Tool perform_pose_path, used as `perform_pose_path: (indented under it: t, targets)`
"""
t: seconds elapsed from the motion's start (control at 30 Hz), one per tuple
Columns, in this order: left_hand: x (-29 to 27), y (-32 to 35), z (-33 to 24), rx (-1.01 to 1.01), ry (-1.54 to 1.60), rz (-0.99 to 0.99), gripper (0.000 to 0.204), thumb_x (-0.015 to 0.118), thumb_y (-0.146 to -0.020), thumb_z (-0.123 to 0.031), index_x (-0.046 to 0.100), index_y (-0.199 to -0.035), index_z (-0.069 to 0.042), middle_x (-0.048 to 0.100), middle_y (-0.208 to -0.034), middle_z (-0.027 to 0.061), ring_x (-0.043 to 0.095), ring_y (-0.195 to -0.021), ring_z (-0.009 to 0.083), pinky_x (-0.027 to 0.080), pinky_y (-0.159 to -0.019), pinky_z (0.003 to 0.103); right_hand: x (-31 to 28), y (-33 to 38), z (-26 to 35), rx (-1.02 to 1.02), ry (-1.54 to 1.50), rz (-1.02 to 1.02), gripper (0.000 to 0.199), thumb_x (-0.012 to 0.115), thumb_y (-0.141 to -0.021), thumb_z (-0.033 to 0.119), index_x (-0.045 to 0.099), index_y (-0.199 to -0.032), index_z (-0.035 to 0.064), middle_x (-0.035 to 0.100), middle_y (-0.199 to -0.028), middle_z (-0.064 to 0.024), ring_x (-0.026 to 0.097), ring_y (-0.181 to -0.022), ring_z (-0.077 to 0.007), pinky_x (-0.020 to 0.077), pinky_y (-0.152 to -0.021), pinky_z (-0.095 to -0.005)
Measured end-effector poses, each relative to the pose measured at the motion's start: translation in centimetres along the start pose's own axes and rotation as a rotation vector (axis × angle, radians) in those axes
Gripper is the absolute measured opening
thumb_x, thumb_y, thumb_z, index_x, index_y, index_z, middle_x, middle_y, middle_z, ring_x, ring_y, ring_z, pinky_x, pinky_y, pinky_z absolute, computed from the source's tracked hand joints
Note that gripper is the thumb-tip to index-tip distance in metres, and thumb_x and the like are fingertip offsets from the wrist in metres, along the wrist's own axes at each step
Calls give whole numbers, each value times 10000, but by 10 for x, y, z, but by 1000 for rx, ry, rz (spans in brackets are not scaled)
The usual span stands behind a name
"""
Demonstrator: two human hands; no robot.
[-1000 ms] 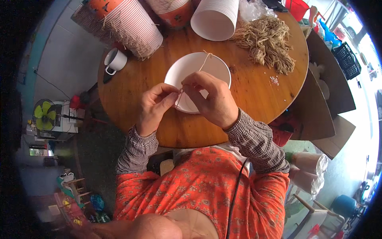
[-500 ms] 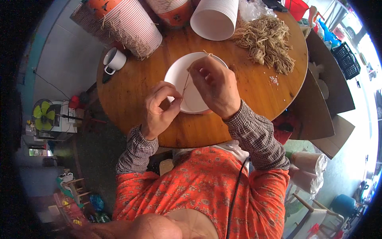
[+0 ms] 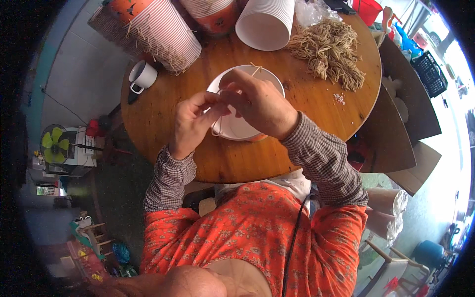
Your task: Attaching string handles to decorative paper bowls.
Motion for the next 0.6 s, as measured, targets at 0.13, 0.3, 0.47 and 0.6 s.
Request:
perform_pose_path:
  t: [0.13, 0.3, 0.47, 0.6]
  targets:
    - [-11, 5, 3, -76, -47, -22, 132, 666, -873, -75, 666, -962, 21, 702, -840, 56, 646, -782, 87, 516, -708, 234, -2, 4, 8, -239, 331, 89, 115, 625, -867, 68, 618, -974, 25, 657, -837, -83, 637, -708, -165, 516, -643, -305]
    - [-8, 10, -1, -45, -95, 11, 145, 681, -860, -81, 665, -951, 31, 699, -833, 63, 642, -777, 97, 513, -710, 241, 6, 9, 32, -474, 511, 74, 123, 654, -817, 51, 628, -937, 41, 636, -848, -105, 634, -731, -263, 524, -642, -353]
    - [-9, 12, 7, -77, -83, 59, 199, 687, -863, -96, 646, -1004, 39, 698, -888, 69, 647, -847, 112, 509, -788, 248, 11, 14, 38, -566, 634, 40, 143, 641, -803, 17, 628, -942, 45, 611, -874, -108, 620, -768, -304, 526, -652, -389]
    - [-4, 19, 2, -115, 181, 98, 237, 615, -926, -110, 602, -1099, 52, 687, -960, 75, 641, -914, 122, 499, -848, 252, 10, 16, 41, -638, 632, 30, 184, 648, -782, 3, 627, -960, 46, 604, -904, -108, 621, -800, -315, 524, -673, -394]
Point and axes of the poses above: each hand's wrist, its own y-axis away from the middle knuckle, its own x-axis out of the palm, z = x × y, the point moved 7 cm from there along -y, towards the middle knuckle
